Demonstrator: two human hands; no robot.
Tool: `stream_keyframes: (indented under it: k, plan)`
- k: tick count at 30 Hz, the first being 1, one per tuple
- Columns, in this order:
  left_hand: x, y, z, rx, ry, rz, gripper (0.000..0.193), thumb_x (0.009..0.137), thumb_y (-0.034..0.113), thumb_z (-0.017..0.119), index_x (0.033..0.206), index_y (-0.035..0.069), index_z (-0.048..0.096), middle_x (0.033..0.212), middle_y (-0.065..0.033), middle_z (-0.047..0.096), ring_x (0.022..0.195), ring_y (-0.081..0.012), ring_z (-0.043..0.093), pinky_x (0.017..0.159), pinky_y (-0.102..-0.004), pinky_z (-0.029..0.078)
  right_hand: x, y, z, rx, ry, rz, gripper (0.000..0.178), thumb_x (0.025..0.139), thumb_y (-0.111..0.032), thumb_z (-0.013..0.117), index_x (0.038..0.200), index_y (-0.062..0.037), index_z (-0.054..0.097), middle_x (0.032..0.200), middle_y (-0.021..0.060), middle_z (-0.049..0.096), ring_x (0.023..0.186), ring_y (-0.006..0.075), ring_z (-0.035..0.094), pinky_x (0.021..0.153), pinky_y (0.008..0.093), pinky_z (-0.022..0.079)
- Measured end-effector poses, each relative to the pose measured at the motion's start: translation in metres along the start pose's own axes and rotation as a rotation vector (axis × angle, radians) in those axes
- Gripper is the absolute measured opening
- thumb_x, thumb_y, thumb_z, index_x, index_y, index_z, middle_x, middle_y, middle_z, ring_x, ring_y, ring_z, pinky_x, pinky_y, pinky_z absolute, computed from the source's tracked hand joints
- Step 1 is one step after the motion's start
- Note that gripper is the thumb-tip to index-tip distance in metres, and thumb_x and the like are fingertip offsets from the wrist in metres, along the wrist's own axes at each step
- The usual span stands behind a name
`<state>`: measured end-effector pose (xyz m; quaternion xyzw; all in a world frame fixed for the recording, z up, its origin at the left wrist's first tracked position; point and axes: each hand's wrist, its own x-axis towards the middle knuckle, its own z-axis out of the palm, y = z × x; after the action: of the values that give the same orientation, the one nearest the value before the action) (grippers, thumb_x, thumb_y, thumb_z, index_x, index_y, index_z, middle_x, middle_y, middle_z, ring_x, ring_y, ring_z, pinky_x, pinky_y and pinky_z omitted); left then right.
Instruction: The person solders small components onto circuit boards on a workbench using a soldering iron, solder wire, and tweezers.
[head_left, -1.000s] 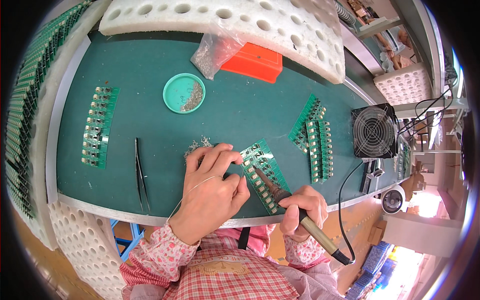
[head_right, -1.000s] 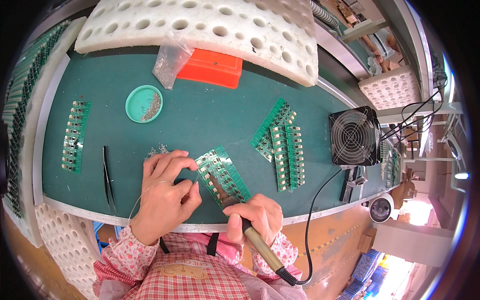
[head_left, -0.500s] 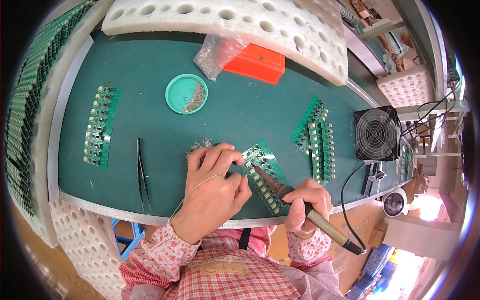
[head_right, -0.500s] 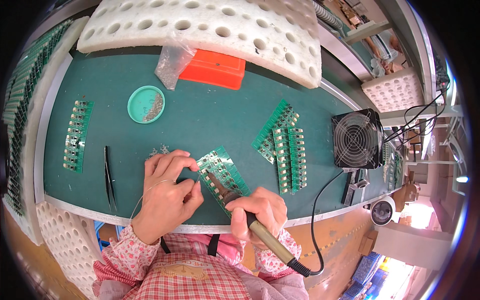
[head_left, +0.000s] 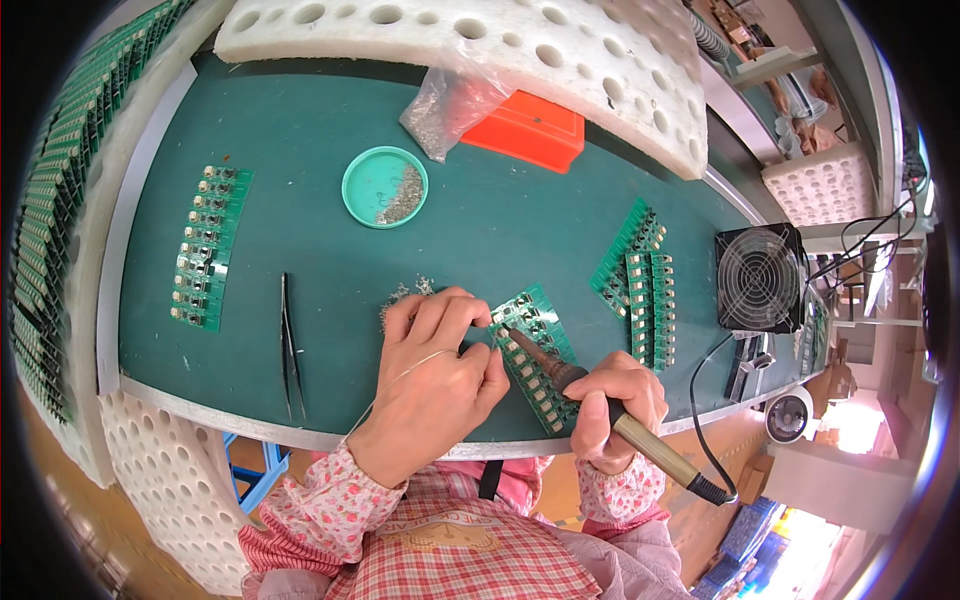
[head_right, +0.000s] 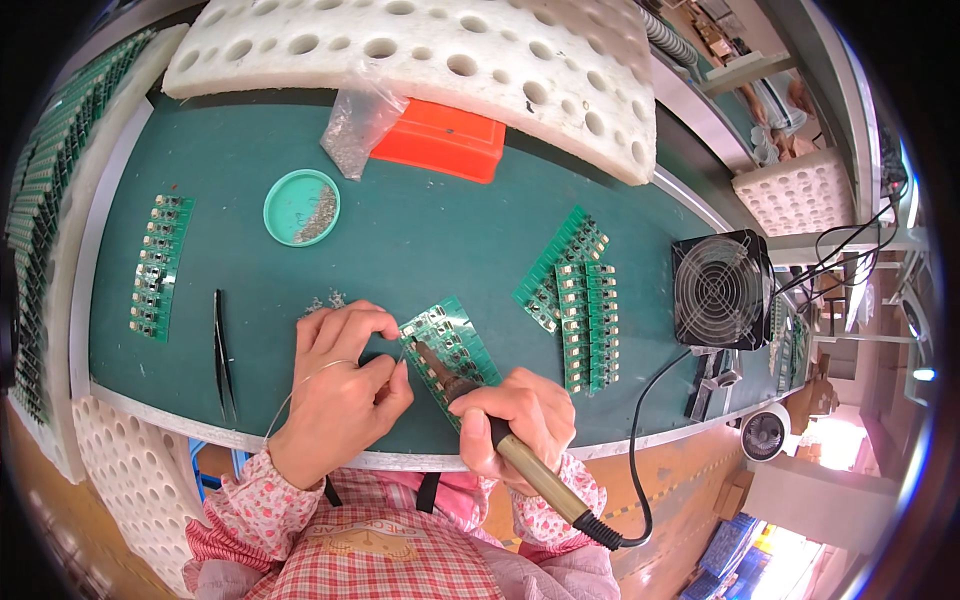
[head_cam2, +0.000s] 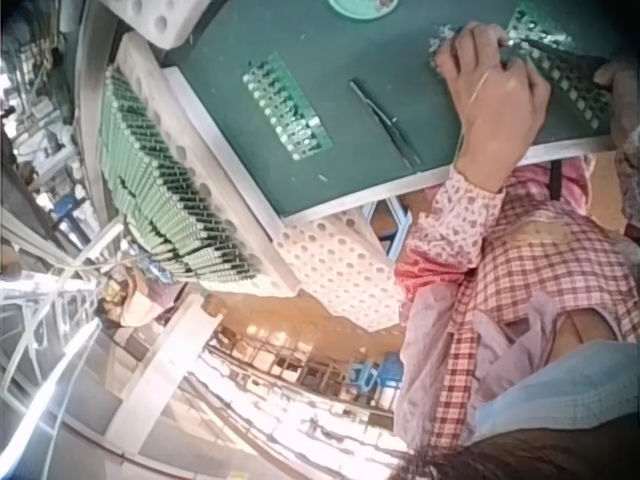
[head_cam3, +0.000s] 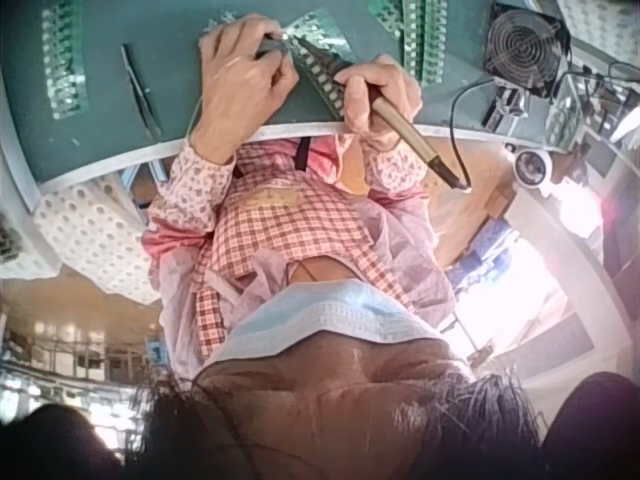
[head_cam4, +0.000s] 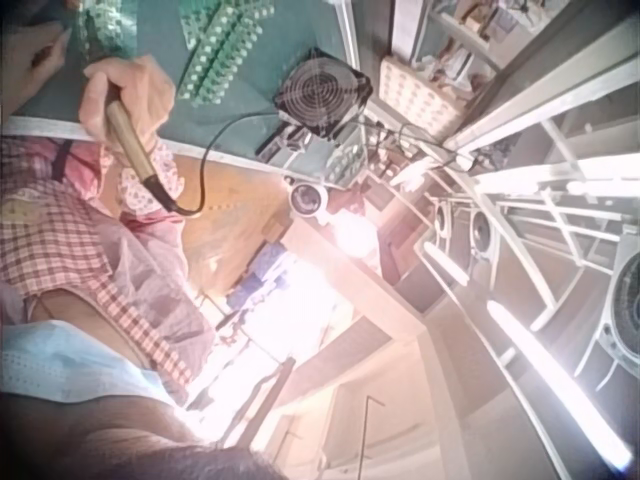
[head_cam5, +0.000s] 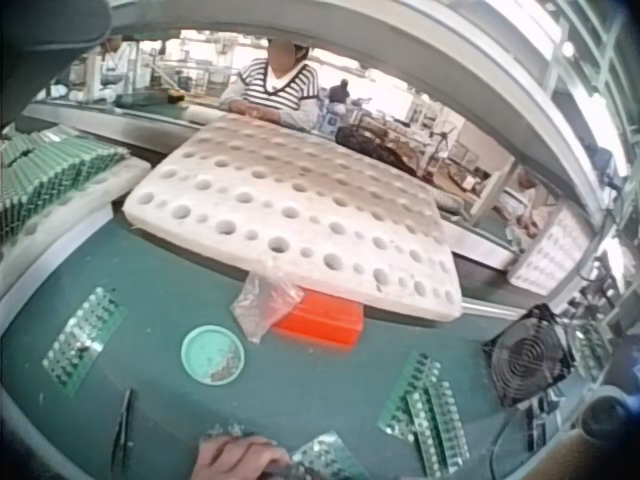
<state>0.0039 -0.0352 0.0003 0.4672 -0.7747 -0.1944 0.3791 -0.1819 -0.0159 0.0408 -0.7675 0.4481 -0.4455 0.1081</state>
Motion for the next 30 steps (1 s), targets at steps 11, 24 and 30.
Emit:
stream_keyframes:
  k: [11,24,30]
  plan:
    - [0.0,0.0,0.002,0.025,-0.014,0.001,0.017,0.067,0.006,0.075,0.06,0.003,0.059,0.103,-0.0048,0.059,0.106,-0.0256,0.059,0.091,-0.0464,0.039,0.0,-0.004,0.002,-0.049,-0.087,-0.002,0.018,0.088,-0.019,0.064,0.078,-0.0044,0.063,0.058,0.0049,0.056,0.046,0.0174,0.051,0.044,0.0309,0.038]
    - [-0.002,-0.001,0.001,0.034,0.009,0.028,0.015,0.067,0.006,0.074,0.062,0.001,0.061,0.112,-0.0072,0.063,0.109,-0.0273,0.059,0.091,-0.0467,0.042,0.002,-0.007,0.006,-0.132,-0.145,-0.179,0.011,0.072,-0.005,0.07,0.081,-0.0068,0.065,0.055,-0.002,0.047,0.043,0.0159,0.044,0.04,0.0293,0.035]
    - [-0.002,0.0,0.0,0.05,-0.007,0.03,0.014,0.068,0.007,0.073,0.062,0.001,0.061,0.111,-0.007,0.064,0.111,-0.0262,0.059,0.094,-0.0467,0.042,0.002,-0.013,0.007,-0.176,-0.151,-0.172,0.013,0.07,-0.004,0.07,0.081,-0.0056,0.066,0.056,-0.0014,0.049,0.043,0.0155,0.043,0.041,0.0289,0.034]
